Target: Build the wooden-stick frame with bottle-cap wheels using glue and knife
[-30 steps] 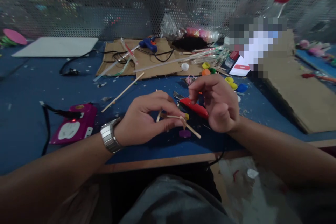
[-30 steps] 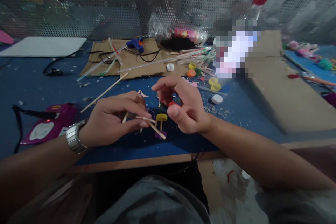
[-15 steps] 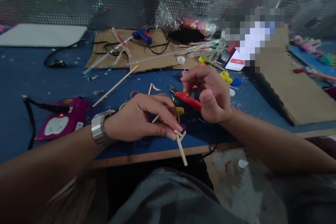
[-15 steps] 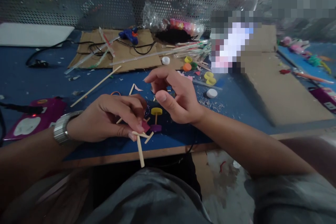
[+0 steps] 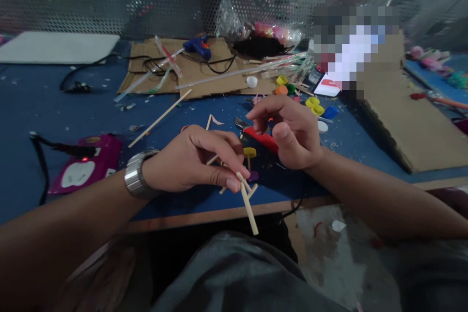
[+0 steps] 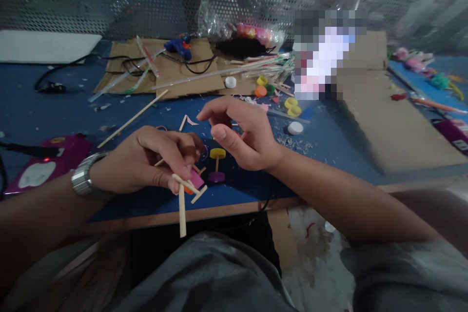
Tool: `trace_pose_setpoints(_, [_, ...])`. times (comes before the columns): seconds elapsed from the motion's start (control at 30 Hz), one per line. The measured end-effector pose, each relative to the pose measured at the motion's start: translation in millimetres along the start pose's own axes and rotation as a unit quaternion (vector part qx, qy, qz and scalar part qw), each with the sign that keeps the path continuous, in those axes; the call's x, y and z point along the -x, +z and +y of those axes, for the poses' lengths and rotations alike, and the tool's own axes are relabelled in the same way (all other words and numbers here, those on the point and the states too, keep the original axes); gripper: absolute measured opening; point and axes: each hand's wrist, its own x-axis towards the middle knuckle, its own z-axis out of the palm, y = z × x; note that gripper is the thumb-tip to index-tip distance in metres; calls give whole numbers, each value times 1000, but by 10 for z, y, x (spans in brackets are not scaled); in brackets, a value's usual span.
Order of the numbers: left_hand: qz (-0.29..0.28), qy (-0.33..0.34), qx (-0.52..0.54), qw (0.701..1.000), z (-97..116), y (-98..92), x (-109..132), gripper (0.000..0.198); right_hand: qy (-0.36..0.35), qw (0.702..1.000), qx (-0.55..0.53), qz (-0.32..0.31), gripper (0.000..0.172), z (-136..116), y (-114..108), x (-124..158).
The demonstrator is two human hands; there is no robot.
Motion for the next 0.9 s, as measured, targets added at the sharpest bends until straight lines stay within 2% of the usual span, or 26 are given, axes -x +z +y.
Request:
trace_pose_setpoints(0.1, [14,2,19,1000,10,11,-2,15,-1,1000,-1,-5,44,-5,-1,-4])
trace_pose_setpoints(0.3, [59,-36,45,997,23,41,-4,20,-13,999,32,-26,37,-36,-35,-19])
trace_pose_setpoints(0.4, [115,-30,31,992,-20,48,-11,23,-15,998,41,-46,36,-62,-67,-17])
trace_pose_setpoints(0.5, [181,-44,-22,982,-79,38,-20,31,-27,996,31,-79,44,-93,-84,-21])
trace_pose_setpoints(0.6, [222,-60,-38,972,-116,23,-25,40,-48,992,40,-110,52,-126,-81,-42])
trace_pose_setpoints(0.7, [242,-60,-37,968,-132,15,-23,40,-52,989,68,-124,51,-146,-72,-67])
trace_pose_setpoints(0.9, [256,-55,5,965,-181,23,-16,34,-50,987,99,-118,36,-133,-55,-69])
